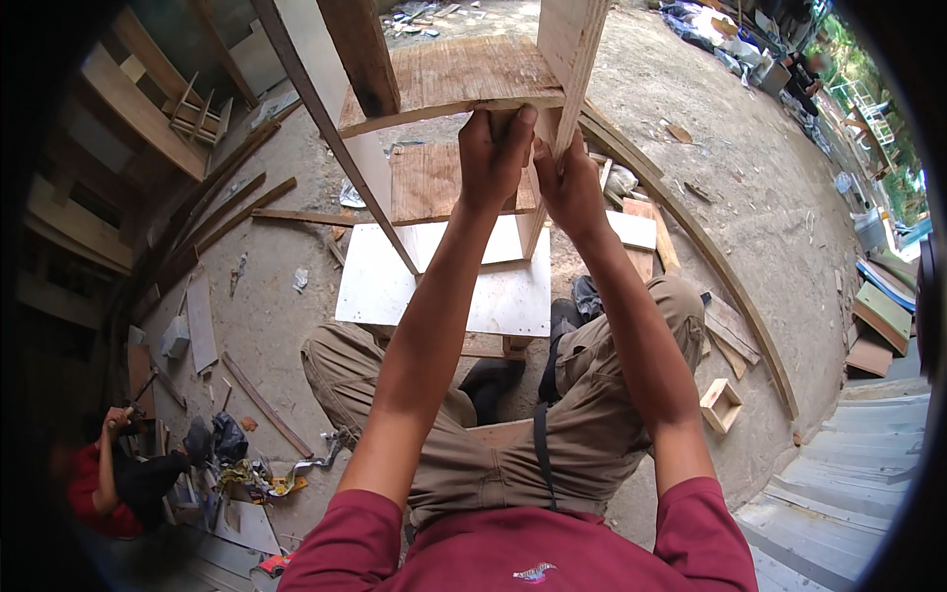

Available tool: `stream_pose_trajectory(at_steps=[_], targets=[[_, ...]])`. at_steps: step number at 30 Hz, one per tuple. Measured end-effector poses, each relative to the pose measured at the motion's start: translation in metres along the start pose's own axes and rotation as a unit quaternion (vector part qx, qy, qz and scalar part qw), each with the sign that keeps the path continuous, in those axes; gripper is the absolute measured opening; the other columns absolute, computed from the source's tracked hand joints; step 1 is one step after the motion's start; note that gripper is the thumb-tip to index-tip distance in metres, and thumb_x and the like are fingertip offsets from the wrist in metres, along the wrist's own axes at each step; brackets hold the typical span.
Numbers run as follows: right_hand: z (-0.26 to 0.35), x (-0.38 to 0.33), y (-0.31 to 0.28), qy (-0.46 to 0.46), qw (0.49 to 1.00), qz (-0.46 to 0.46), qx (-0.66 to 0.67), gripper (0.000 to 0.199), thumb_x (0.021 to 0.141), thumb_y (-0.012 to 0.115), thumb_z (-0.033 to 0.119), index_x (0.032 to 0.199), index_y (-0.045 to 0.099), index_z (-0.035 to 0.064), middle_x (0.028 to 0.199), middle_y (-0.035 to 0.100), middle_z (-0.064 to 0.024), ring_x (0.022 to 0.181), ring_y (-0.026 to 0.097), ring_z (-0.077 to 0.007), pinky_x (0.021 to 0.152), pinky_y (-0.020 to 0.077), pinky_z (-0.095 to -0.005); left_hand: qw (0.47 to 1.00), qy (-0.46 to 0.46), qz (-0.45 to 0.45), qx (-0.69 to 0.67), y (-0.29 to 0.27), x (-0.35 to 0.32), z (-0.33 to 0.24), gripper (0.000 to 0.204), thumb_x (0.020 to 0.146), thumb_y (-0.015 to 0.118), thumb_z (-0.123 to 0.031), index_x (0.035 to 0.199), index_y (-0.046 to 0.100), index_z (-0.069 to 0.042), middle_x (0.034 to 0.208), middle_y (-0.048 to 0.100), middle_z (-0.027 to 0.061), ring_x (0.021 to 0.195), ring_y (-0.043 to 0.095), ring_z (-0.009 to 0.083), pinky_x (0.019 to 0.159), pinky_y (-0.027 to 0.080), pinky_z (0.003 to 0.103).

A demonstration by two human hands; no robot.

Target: The person assembles a wooden frame by fitting wooden pieces together. They adjust the pieces to ensure a proper fit and use a hand saw to cut a piece of wood to size.

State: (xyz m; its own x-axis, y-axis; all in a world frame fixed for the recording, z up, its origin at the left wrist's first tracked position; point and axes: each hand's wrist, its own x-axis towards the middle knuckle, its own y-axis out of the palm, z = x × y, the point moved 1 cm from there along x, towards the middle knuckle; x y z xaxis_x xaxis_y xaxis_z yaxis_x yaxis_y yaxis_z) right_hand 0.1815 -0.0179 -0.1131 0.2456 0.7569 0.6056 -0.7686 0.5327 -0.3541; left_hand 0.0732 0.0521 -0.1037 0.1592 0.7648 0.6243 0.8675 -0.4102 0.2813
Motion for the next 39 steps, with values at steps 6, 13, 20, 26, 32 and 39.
stream_pose_trajectory(at_steps=[6, 13, 20, 26, 32, 39], targets=[[0.001, -0.002, -0.001, 0.007, 1.000, -0.003, -0.008, 0.054, 0.103, 0.056, 0.020, 0.146, 0.037, -0.0078, 0.079, 0.068, -0.0277, 0.077, 0.073, -0.0416, 0.066, 0.0547, -0.0467, 1.000, -0.006, 0.016, 0.014, 0.000, 0.000, -0.001, 0.018, 0.103, 0.061, -0.018, 0.106, 0.057, -0.001, 0.073, 0.055, 0.0009, 0.054, 0.049, 0.0072, 0.047, 0.038, 0.025], [0.002, 0.000, -0.003, 0.050, 0.998, 0.015, -0.024, 0.053, 0.103, 0.055, 0.020, 0.143, 0.038, -0.0103, 0.075, 0.068, -0.0249, 0.073, 0.073, -0.0386, 0.065, 0.0543, -0.0451, 0.998, -0.039, 0.040, -0.035, 0.000, 0.003, -0.007, 0.022, 0.101, 0.067, -0.021, 0.100, 0.059, 0.000, 0.070, 0.059, 0.0011, 0.054, 0.052, 0.0067, 0.048, 0.041, 0.025], [0.003, -0.004, -0.002, 0.015, 1.000, 0.010, -0.007, 0.052, 0.103, 0.055, 0.020, 0.140, 0.039, -0.0125, 0.082, 0.068, -0.0289, 0.080, 0.073, -0.0419, 0.067, 0.0547, -0.0451, 0.997, -0.043, 0.039, -0.049, -0.001, 0.002, -0.005, 0.023, 0.100, 0.068, -0.022, 0.096, 0.060, -0.001, 0.067, 0.059, 0.0009, 0.052, 0.051, 0.0063, 0.047, 0.040, 0.024], [-0.003, -0.006, 0.001, 0.001, 1.000, -0.010, -0.021, 0.045, 0.104, 0.055, 0.020, 0.135, 0.042, -0.0096, 0.087, 0.069, -0.0294, 0.084, 0.073, -0.0420, 0.067, 0.0549, -0.0447, 0.998, -0.039, 0.042, -0.040, -0.002, 0.003, -0.008, 0.022, 0.100, 0.068, -0.021, 0.096, 0.059, -0.002, 0.068, 0.060, 0.0013, 0.054, 0.051, 0.0061, 0.048, 0.041, 0.025], [0.003, -0.004, 0.002, 0.006, 1.000, -0.016, 0.001, 0.037, 0.105, 0.056, 0.021, 0.129, 0.046, -0.0050, 0.090, 0.071, -0.0273, 0.082, 0.075, -0.0368, 0.066, 0.0551, -0.0417, 0.992, -0.039, 0.115, -0.017, -0.032, -0.008, 0.004, 0.037, 0.105, 0.060, -0.033, 0.119, 0.057, 0.002, 0.095, 0.066, 0.0071, 0.086, 0.063, 0.0110, 0.079, 0.051, 0.028], [-0.001, -0.005, 0.002, -0.008, 1.000, -0.012, 0.003, 0.041, 0.105, 0.055, 0.021, 0.134, 0.044, -0.0053, 0.087, 0.070, -0.0276, 0.081, 0.074, -0.0398, 0.065, 0.0550, -0.0438, 0.956, -0.104, 0.199, 0.190, -0.056, -0.034, 0.012, 0.046, 0.092, 0.079, -0.029, 0.125, 0.063, -0.001, 0.108, 0.073, 0.0080, 0.101, 0.068, 0.0154, 0.092, 0.053, 0.032]])
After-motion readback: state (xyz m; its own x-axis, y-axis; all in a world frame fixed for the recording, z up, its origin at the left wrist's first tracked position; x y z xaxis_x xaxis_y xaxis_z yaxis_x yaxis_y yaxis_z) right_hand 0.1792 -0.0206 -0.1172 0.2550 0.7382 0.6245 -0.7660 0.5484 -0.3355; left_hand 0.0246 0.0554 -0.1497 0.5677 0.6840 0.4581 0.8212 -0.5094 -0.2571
